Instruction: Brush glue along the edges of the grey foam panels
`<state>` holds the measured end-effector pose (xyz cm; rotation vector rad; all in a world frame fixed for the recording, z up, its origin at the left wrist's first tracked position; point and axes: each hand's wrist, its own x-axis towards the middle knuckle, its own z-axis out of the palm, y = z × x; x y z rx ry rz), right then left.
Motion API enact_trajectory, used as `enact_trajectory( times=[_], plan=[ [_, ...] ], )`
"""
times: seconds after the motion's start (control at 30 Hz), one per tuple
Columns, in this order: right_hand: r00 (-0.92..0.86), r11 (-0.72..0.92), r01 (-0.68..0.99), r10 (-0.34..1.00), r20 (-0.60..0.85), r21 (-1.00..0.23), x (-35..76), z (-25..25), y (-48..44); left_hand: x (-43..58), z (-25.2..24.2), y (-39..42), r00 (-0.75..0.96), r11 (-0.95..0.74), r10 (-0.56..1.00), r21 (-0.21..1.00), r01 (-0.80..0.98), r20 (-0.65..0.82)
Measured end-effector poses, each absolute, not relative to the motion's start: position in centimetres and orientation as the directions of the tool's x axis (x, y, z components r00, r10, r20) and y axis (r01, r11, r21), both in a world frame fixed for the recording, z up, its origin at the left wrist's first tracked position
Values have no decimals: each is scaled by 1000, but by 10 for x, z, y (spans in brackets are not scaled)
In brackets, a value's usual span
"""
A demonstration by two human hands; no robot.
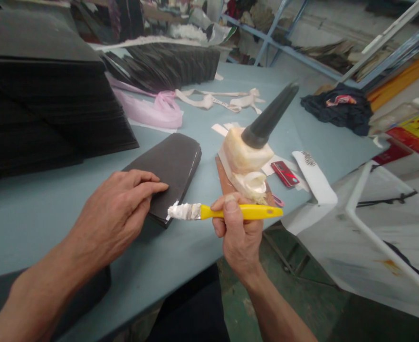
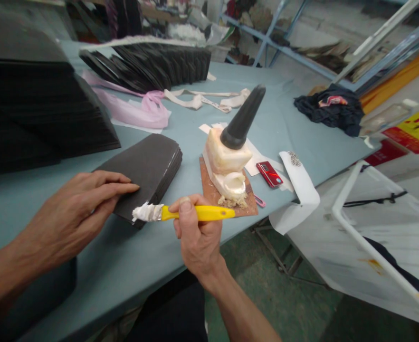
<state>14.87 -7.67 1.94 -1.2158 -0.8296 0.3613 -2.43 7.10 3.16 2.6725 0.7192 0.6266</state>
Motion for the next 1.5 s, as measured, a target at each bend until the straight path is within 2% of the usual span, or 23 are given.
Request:
enact_trajectory(
  times=[0.7,1.17,1.4,1.5],
  plan=[
    [696,244,399,546,465,-884,184,-6,-40,-24,37,65,792,-840,529,319,438,305],
    [717,228,415,514,471,-881,208,-6,-6,-30,30,67,794,-847,521,307,434,314],
    [647,152,612,469,602,-776,217,12,4,-31,25,67,775,-838,534,329,435,337],
    [646,176,623,433,629,-762,220,16,5,-32,23,67,773,-851,519,311,424,366]
  ],
)
